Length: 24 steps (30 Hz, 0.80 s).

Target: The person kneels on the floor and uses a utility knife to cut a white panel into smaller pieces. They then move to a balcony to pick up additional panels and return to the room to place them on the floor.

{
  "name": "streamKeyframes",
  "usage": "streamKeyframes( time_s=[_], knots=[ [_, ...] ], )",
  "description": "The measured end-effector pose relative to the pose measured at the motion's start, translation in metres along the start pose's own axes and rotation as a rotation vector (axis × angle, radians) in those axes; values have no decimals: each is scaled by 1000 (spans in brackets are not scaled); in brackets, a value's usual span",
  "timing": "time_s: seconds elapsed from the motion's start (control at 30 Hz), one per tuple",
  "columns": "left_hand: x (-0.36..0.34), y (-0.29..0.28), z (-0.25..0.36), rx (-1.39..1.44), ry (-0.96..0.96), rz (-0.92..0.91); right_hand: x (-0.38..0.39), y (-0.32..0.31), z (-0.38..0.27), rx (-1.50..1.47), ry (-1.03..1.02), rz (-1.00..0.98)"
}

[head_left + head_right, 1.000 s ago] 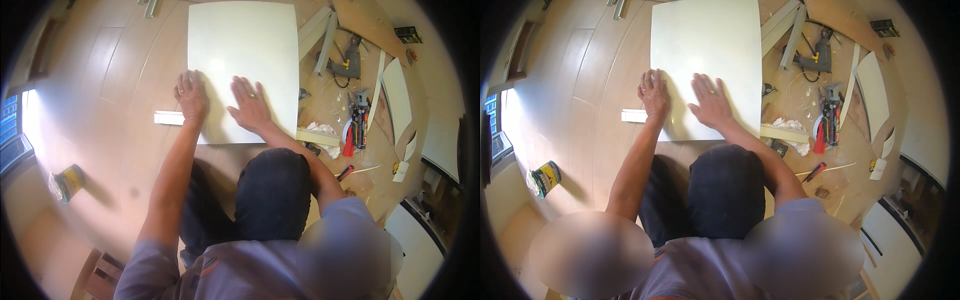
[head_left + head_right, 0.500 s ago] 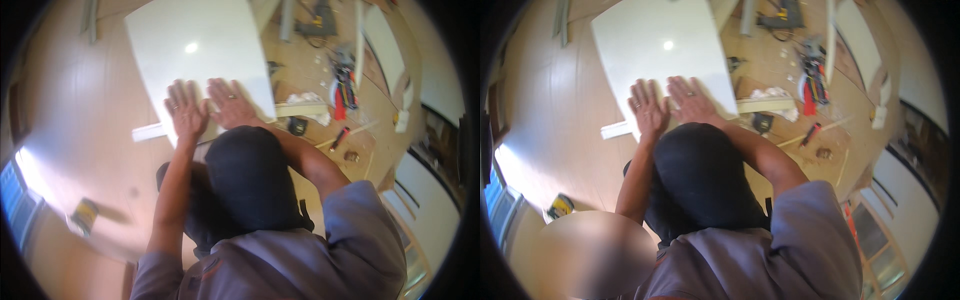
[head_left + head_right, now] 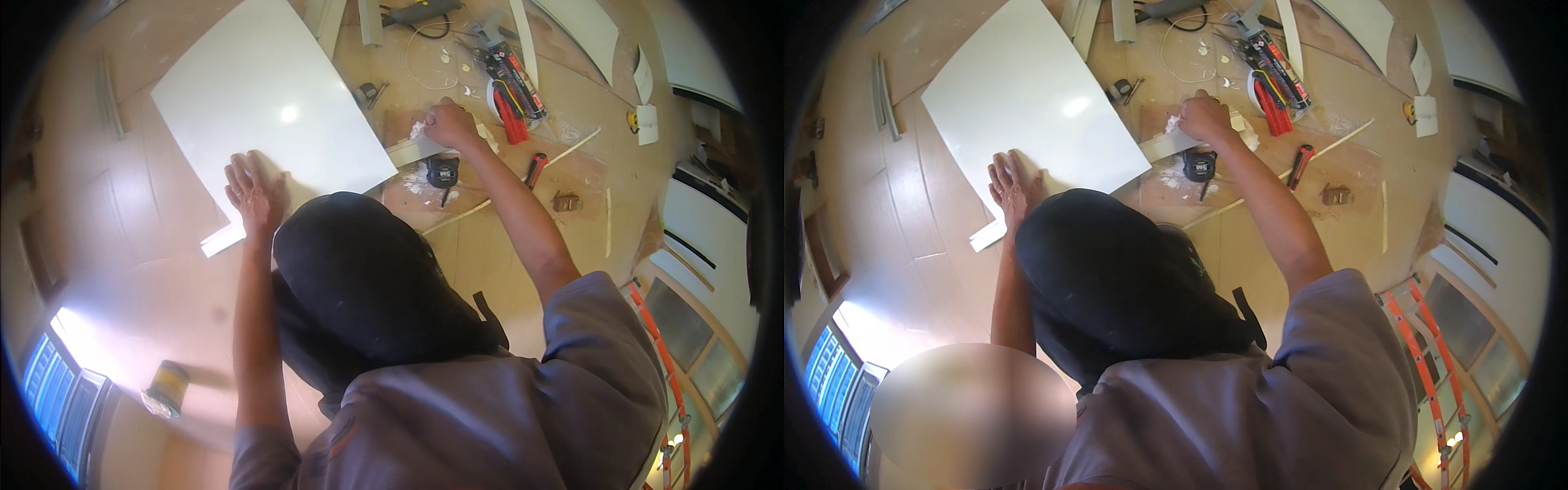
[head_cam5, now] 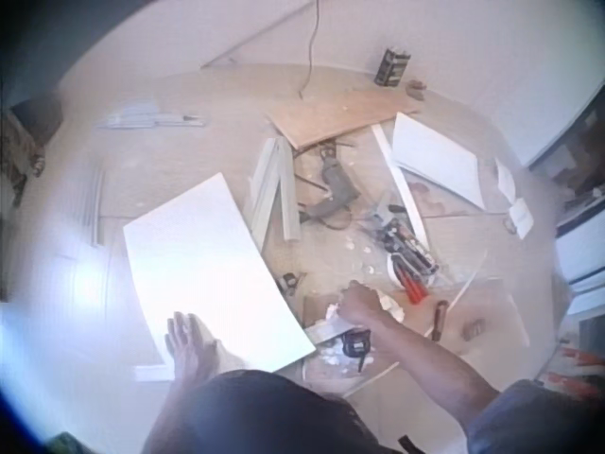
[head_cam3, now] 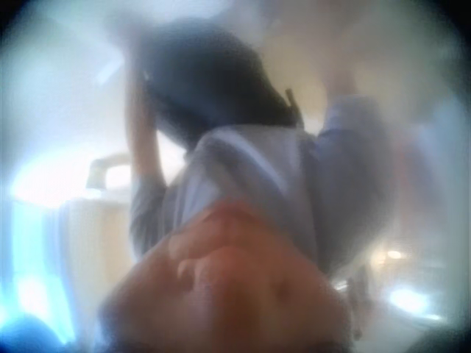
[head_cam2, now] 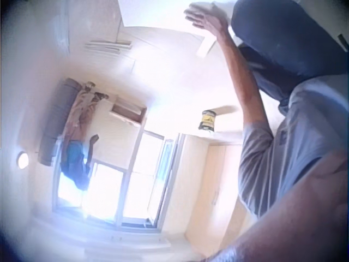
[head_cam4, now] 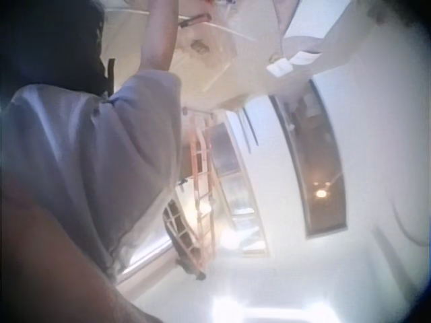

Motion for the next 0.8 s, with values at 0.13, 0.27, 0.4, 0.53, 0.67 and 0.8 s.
streamKeyframes(
  time_s=[0.13, 0.27, 0.4, 0.53, 0.67, 0.8],
  knots=[
    [6, -36, -11, 128, -225, 121, -1, -1, 14, -48, -24, -10],
    [56, -5, -85, 229, -609, 151, -7, 1, 46, -406, 40, -8],
    [54, -17, -62, 655, -812, -71, 31, -28, 89, -665, 140, 296],
    [56, 0, -121, 777, -814, -168, 29, -116, 132, -1136, 111, 658],
    [57, -22, -121, 135, -387, 482, 45, -200, 114, -1571, 6, 700],
    [24, -82, 60, 836, 4, 184, 39, -164, -2, -1748, 147, 486]
  ],
)
Point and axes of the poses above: each hand's wrist, its own x-axis away from the middle knuckle, its own y-axis out of the palm, z = x × y, the point moved 4 cm from there along -x, towards the middle knuckle, and after that the axes turned 10 degrees about z, right-handed, at the moved point
